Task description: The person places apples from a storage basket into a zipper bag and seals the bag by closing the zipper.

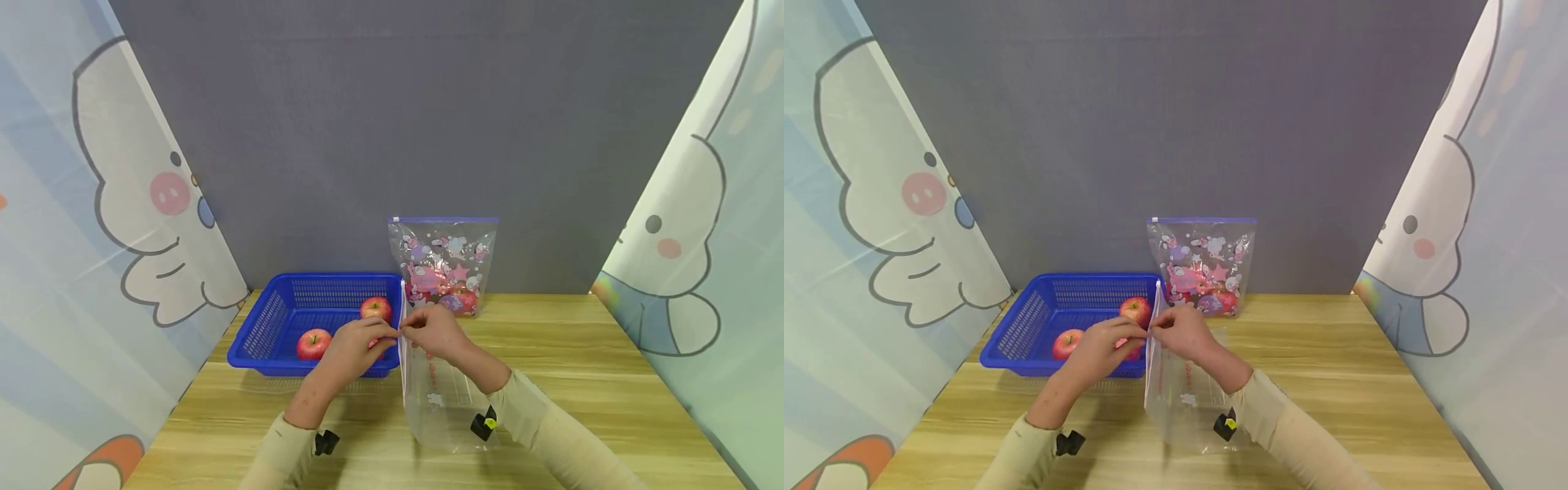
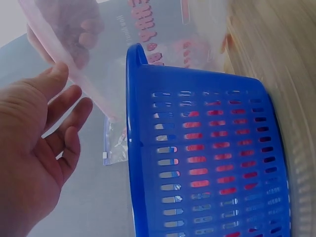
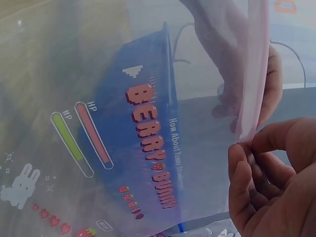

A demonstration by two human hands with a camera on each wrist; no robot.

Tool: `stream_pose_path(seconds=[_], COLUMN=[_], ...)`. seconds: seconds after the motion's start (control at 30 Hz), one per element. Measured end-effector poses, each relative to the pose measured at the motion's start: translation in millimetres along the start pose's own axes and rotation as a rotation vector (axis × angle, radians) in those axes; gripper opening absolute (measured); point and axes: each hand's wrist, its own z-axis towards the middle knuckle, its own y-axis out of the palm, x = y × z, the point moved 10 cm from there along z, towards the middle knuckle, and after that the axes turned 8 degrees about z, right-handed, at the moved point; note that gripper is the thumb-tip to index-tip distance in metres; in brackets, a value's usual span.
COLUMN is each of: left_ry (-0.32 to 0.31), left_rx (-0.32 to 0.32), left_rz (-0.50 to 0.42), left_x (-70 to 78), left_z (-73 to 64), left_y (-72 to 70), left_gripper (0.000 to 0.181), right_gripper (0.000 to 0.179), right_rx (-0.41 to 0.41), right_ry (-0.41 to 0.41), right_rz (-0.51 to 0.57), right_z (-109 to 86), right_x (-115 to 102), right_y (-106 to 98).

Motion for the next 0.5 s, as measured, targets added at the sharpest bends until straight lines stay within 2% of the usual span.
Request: stream_pose_path(seconds=[0.17, 0.33, 0.5], left_ry=[0.012, 0.033, 0.063], left_rx=[-0.041, -0.021, 0.014], left_rz=[-0.010, -0.009, -0.023], left_x=[1.8, 2.0, 2.6], left_z=[0.9, 1.4, 1.1], left_y=[6.2, 6.2, 5.8], left_gripper=[0.015, 0.011, 0.011], right_gripper=[0.006, 0.009, 0.017], right_rx=[-0.014, -0.045, -0.120], right_ry=[-0.005, -0.019, -0.072], right_rz=[0.029, 0.026, -0.007], right_z=[-1.5, -0.9, -2.0], right_x=[1.1, 4.1, 0.9], right_y=[-0.2, -2.3, -2.2])
